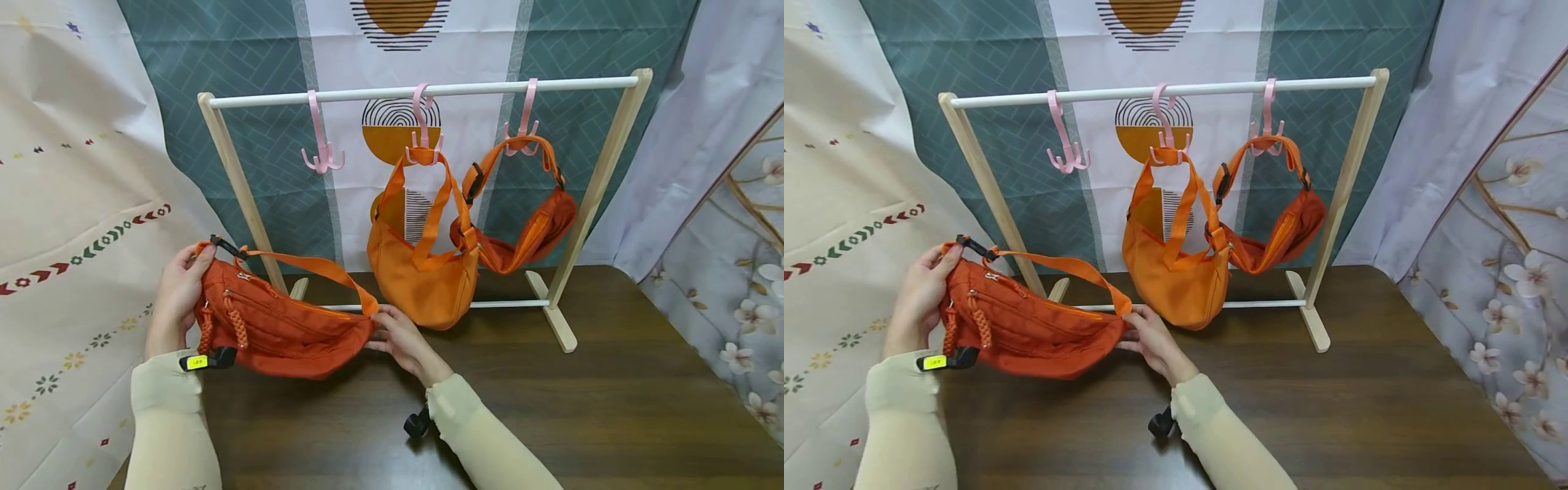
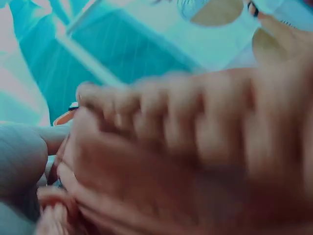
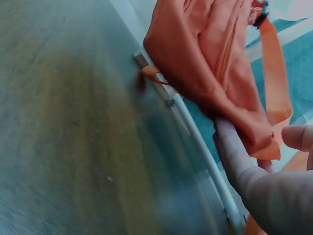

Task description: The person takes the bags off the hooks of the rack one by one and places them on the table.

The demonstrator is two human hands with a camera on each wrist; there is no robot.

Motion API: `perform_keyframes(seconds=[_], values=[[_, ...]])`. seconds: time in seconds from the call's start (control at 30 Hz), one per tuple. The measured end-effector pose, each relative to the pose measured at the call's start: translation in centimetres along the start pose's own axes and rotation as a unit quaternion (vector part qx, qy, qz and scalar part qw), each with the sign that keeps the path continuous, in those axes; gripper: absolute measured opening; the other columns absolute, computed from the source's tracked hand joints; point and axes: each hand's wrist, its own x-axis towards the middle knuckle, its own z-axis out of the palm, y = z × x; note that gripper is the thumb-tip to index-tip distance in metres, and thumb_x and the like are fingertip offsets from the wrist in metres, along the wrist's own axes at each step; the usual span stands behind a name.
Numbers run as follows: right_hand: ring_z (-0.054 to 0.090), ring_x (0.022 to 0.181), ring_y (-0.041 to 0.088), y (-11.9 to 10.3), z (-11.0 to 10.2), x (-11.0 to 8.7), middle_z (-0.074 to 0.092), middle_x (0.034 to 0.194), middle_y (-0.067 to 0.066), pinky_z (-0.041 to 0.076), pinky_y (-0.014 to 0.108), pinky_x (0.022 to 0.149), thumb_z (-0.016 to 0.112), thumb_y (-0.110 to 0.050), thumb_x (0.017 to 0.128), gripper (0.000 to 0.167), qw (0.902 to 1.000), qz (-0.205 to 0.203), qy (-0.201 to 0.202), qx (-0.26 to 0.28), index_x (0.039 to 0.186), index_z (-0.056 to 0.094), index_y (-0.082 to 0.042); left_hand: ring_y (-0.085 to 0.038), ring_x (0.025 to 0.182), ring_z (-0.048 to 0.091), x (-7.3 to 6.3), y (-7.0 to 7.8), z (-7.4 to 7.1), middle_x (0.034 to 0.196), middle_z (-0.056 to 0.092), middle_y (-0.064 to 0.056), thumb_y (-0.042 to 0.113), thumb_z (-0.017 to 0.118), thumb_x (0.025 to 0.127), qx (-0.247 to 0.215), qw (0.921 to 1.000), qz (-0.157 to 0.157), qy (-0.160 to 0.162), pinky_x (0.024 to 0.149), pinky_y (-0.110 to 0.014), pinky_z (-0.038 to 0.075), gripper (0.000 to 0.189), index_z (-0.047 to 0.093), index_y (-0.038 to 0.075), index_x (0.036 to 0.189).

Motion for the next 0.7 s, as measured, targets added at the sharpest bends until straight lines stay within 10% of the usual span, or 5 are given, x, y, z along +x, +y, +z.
perform_keyframes(seconds=[0.23, 0.33, 0.53, 0.7], values=[[0.064, 0.099, 0.026, 1.4, 0.6, -0.1, 0.057, 0.127, 0.019, 0.057, 0.046, 0.096, 0.057, -0.002, 0.100, 0.057, 0.9983, 0.035, -0.019, -0.042, 0.153, 0.037, 0.003, 0.000, 0.071, 0.060, 0.0, -4.8, -2.6, 0.086, 0.060, 0.019, 0.044, 0.049, 0.109, 0.179, 0.9803, -0.069, 0.046, 0.061, -0.021, 0.051, 0.048, 0.050, 0.008, 0.141], [0.065, 0.100, 0.027, 1.7, 1.0, -0.4, 0.058, 0.132, 0.021, 0.058, 0.048, 0.095, 0.056, -0.001, 0.099, 0.061, 0.9974, 0.045, -0.030, -0.048, 0.157, 0.035, 0.001, 0.003, 0.074, 0.058, -0.5, -6.1, -3.5, 0.102, 0.063, 0.004, 0.046, 0.040, 0.111, 0.242, 0.9650, -0.089, 0.048, 0.064, -0.021, 0.051, 0.068, 0.034, -0.005, 0.155], [0.066, 0.104, 0.029, 1.8, 1.8, -0.5, 0.058, 0.133, 0.021, 0.057, 0.047, 0.096, 0.054, 0.002, 0.100, 0.059, 0.9975, 0.045, -0.043, -0.033, 0.156, 0.036, 0.001, 0.004, 0.074, 0.055, -1.3, -7.2, -5.4, 0.096, 0.057, 0.009, 0.044, 0.036, 0.112, 0.277, 0.9538, -0.103, 0.057, 0.065, -0.021, 0.050, 0.068, 0.032, -0.010, 0.153], [0.066, 0.105, 0.029, 1.8, 2.1, -0.5, 0.061, 0.119, 0.018, 0.056, 0.045, 0.098, 0.052, 0.004, 0.100, 0.054, 0.9980, 0.040, -0.042, -0.026, 0.152, 0.038, 0.002, -0.021, 0.104, 0.057, -1.0, -8.2, -6.2, 0.132, 0.053, -0.028, 0.040, 0.029, 0.113, 0.308, 0.9419, -0.124, 0.051, 0.077, -0.023, 0.045, 0.066, 0.032, -0.012, 0.153]])
